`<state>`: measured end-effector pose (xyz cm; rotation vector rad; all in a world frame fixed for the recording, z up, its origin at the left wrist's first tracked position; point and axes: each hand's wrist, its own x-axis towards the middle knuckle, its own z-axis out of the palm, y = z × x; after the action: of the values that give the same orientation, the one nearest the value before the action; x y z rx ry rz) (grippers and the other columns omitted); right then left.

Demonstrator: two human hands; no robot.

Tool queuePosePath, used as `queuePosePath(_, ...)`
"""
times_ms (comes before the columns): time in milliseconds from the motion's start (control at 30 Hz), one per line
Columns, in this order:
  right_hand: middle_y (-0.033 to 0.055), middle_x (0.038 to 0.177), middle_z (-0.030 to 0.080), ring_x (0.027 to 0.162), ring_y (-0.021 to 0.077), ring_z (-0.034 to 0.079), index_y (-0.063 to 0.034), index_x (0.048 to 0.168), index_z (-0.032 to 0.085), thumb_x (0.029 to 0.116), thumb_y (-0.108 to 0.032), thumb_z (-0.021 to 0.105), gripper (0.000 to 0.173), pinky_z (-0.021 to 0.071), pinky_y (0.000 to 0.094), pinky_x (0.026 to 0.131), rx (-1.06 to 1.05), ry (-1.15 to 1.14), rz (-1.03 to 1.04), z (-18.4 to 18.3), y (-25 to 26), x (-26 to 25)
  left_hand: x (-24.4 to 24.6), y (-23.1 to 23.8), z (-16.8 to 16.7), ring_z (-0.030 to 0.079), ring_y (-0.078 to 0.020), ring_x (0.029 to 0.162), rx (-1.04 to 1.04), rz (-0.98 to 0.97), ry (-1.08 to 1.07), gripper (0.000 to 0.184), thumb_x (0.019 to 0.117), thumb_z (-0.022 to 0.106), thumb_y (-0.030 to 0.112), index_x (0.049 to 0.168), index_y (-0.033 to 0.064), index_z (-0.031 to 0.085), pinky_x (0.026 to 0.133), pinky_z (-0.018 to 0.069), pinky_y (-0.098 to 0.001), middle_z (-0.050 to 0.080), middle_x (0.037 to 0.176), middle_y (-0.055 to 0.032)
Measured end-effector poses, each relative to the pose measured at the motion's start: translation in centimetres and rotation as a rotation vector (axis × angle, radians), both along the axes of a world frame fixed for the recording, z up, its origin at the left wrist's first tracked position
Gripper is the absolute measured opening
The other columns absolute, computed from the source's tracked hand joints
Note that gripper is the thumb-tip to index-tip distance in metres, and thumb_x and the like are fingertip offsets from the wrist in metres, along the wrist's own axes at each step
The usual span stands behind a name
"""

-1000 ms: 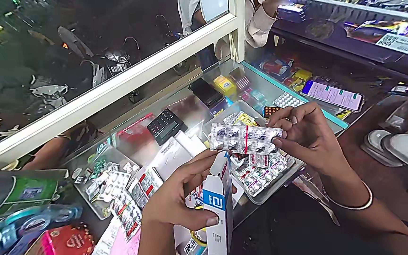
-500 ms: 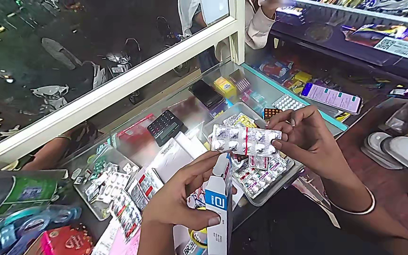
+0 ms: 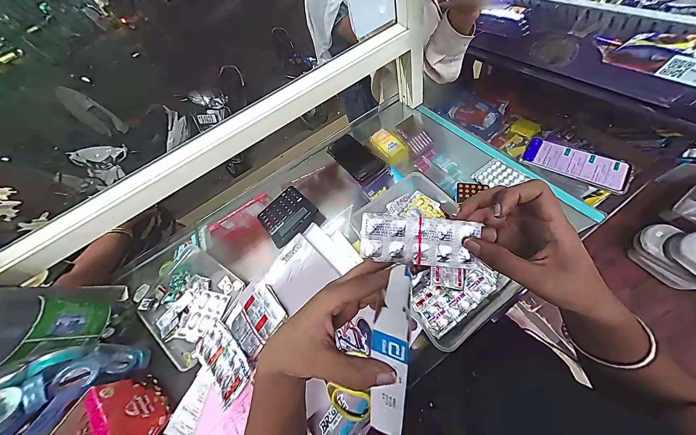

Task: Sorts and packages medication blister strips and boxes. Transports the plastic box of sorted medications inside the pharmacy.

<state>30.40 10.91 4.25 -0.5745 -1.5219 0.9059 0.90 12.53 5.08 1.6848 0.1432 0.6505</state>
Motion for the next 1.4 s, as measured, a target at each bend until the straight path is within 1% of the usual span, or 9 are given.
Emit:
queuePosePath(167, -0.0045, 0.122, 0.062, 0.106, 0.0063, 0.066, -0.0222, 0.116, 0.046, 0.0922, -0.004, 0.068, 0.037, 0.0591, 0.0183, 0.080, 0.043, -0.060, -0.025, 0.0, 0.0, -0.5, 1.0, -0.8, -0.2, 0.058, -0.0062, 0.120, 0.124, 0.087, 0.120, 0.075, 0.0865, 0.082, 0.027, 0.150, 0.0053, 0.048, 0.091, 0.0544, -0.0201, 0.044, 0.154, -0.0113)
queuePosePath(300, -0.0050, 0.121, 0.062, 0.107, 0.0064, 0.066, -0.0228, 0.117, 0.047, 0.0920, -0.005, 0.068, 0.037, 0.0590, 0.0179, 0.079, 0.056, -0.080, -0.032, 0.2, -0.1, -0.7, 1.4, -1.1, -0.1, 0.060, -0.0040, 0.113, 0.152, 0.186, 0.162, 0.082, 0.0866, 0.082, 0.028, 0.154, 0.0039, 0.042, 0.091, 0.0542, -0.0196, 0.054, 0.140, -0.0113)
queuePosePath(633, -0.0044, 0.122, 0.062, 0.107, 0.0077, 0.067, -0.0228, 0.117, 0.047, 0.0930, -0.006, 0.068, 0.036, 0.0605, 0.0202, 0.081, 0.044, -0.085, -0.036, 0.0, -0.1, -0.7, 1.2, -0.8, 0.0, 0.061, -0.0069, 0.115, 0.108, 0.155, 0.148, 0.087, 0.0862, 0.081, 0.022, 0.155, -0.0037, 0.035, 0.093, 0.0550, -0.0227, 0.049, 0.148, -0.0153)
queuePosePath(767, -0.0029, 0.117, 0.066, 0.085, 0.0026, 0.066, -0.0146, 0.115, 0.047, 0.0883, -0.005, 0.069, 0.036, 0.0563, 0.0193, 0.069, -0.143, -0.192, -0.408, -1.2, 2.3, 2.2, 1.5, -0.4, -0.8, 0.065, -0.0104, 0.113, 0.084, 0.233, 0.192, 0.095, 0.0857, 0.082, 0.023, 0.158, -0.0031, 0.027, 0.093, 0.0574, -0.0268, 0.044, 0.156, -0.0164)
queuePosePath(900, 0.0199, 0.122, 0.060, 0.100, 0.0240, 0.065, 0.0036, 0.128, 0.045, 0.0928, 0.004, 0.066, 0.041, 0.0554, 0.0421, 0.085, -0.346, -0.341, -0.737, -6.2, 7.5, 8.4, 2.5, -0.6, -1.6, 0.068, -0.0101, 0.108, 0.311, 0.527, 0.283, 0.096, 0.0843, 0.083, 0.026, 0.156, -0.0068, 0.029, 0.096, 0.0550, -0.0266, 0.070, 0.123, -0.0137)
queuePosePath(967, 0.0292, 0.127, 0.059, 0.110, 0.0380, 0.065, 0.0080, 0.132, 0.047, 0.0942, 0.002, 0.065, 0.042, 0.0537, 0.0531, 0.091, -0.361, -0.530, -0.815, -7.1, 8.2, 9.5, 3.2, -1.0, -1.4, 0.066, -0.0082, 0.110, 0.460, 0.664, 0.310, 0.088, 0.0827, 0.083, 0.025, 0.151, -0.0082, 0.038, 0.097, 0.0518, -0.0249, 0.069, 0.128, -0.0112)
queuePosePath(1067, 0.0373, 0.134, 0.053, 0.125, 0.0589, 0.048, 0.0094, 0.133, 0.055, 0.0960, -0.013, 0.066, 0.045, 0.0360, 0.0733, 0.102, -0.177, -0.754, -0.837, -4.6, 5.9, 7.6, 4.3, -1.6, -1.8, 0.068, -0.0145, 0.102, 0.571, 0.815, 0.325, 0.067, 0.0805, 0.083, 0.025, 0.135, -0.0023, 0.057, 0.093, 0.0532, -0.0325, 0.072, 0.117, -0.0106)
queuePosePath(1233, 0.0068, 0.122, 0.071, 0.115, 0.0114, 0.065, -0.0068, 0.125, 0.069, 0.1009, -0.034, 0.063, 0.037, 0.0548, 0.0302, 0.098, 0.151, -0.506, -0.359, -0.6, 0.2, -0.2, 4.9, -2.3, -1.8, 0.066, -0.0184, 0.112, 0.712, 0.925, 0.362, 0.056, 0.0841, 0.080, 0.026, 0.132, 0.0048, 0.060, 0.096, 0.0500, -0.0395, 0.069, 0.129, -0.0088)
queuePosePath(1400, 0.0052, 0.112, 0.074, 0.102, 0.0050, 0.069, -0.0033, 0.112, 0.074, 0.0928, -0.011, 0.072, 0.021, 0.0585, 0.0180, 0.086, 0.217, -0.256, -0.236, -1.1, -0.5, -4.2, 5.2, -2.9, -2.1, 0.065, -0.0206, 0.107, 0.803, 1.034, 0.414, 0.066, 0.0829, 0.078, 0.026, 0.138, 0.0007, 0.053, 0.091, 0.0478, -0.0398, 0.068, 0.129, -0.0101)
